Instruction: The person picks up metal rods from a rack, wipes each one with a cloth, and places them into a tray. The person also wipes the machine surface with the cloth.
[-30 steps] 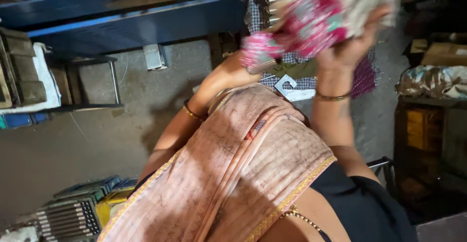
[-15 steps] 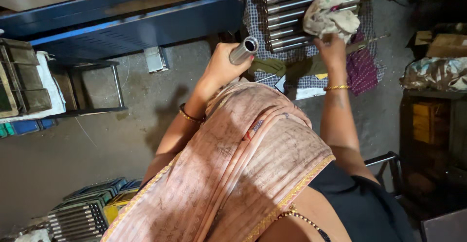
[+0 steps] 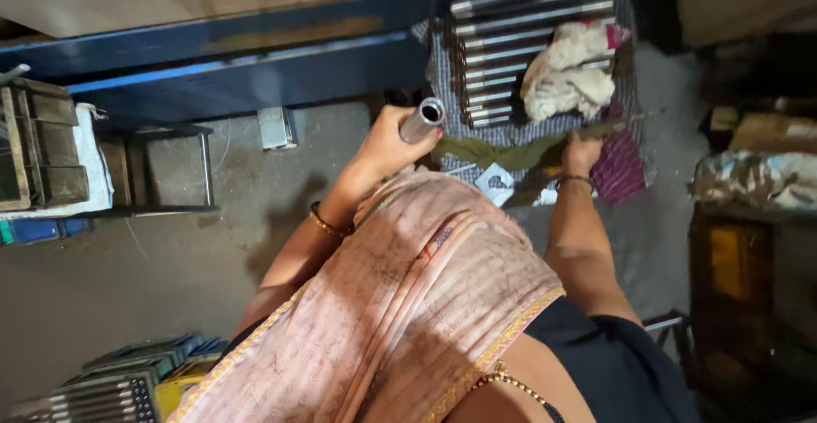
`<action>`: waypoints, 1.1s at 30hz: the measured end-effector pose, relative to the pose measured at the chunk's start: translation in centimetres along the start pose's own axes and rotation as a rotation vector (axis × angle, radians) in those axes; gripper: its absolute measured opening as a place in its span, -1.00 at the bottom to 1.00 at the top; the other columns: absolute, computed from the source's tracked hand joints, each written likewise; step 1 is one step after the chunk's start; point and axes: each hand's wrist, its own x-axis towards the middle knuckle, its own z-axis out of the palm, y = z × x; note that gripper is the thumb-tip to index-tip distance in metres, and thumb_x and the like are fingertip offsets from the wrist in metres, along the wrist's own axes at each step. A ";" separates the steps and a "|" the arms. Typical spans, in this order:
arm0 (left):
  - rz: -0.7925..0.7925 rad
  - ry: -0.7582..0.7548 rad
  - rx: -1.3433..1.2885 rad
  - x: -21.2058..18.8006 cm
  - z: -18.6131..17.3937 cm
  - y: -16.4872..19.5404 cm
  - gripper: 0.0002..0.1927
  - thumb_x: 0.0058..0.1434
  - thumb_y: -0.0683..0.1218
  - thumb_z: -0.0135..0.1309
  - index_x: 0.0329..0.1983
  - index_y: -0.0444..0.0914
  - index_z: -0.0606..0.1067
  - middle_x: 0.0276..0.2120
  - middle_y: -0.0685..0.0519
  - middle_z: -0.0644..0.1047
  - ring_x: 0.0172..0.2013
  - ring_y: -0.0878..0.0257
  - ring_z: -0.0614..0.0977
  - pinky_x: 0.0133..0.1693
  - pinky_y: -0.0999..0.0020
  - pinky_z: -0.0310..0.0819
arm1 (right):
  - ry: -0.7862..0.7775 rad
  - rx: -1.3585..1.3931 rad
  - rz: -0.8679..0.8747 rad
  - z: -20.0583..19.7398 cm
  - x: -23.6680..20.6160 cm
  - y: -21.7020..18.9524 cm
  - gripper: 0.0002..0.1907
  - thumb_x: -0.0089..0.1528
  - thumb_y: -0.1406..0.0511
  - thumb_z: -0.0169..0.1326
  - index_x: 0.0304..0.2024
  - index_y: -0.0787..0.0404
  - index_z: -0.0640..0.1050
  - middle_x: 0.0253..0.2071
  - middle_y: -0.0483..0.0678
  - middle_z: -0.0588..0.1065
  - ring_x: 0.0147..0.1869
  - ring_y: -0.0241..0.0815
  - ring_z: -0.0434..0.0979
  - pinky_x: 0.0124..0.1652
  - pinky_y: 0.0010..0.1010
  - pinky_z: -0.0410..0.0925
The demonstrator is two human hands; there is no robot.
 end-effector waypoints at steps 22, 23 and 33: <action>0.102 0.042 -0.096 0.6 -1.8 2.4 -0.70 0.20 -0.06 0.29 -0.50 -0.30 0.49 -0.62 0.23 0.38 -0.51 0.51 0.32 -0.46 0.42 0.21 | 0.066 0.879 -0.014 0.4 0.8 -2.2 -0.46 0.16 0.58 0.03 0.21 0.27 0.45 0.08 -0.04 0.54 -0.06 -0.19 0.61 -0.08 -0.32 0.49; 0.107 0.044 -0.127 0.8 -2.1 2.5 -0.71 0.21 -0.07 0.29 -0.51 -0.29 0.49 -0.62 0.25 0.38 -0.51 0.52 0.33 -0.46 0.43 0.20 | -0.012 0.959 0.031 0.3 0.8 -2.3 -0.56 0.23 0.56 0.01 0.17 0.30 0.45 0.04 -0.02 0.53 -0.09 -0.19 0.60 -0.10 -0.31 0.51; 0.330 0.092 -0.601 3.3 -6.9 11.4 -0.65 0.32 -0.18 0.21 -0.52 -0.25 0.32 -0.63 0.13 0.37 -0.64 0.37 0.39 -0.53 0.40 0.26 | -0.397 1.074 -0.365 -4.2 -2.5 -10.7 -0.78 0.42 0.52 -0.02 0.11 0.30 0.44 -0.02 -0.07 0.52 -0.05 -0.32 0.55 -0.10 -0.47 0.48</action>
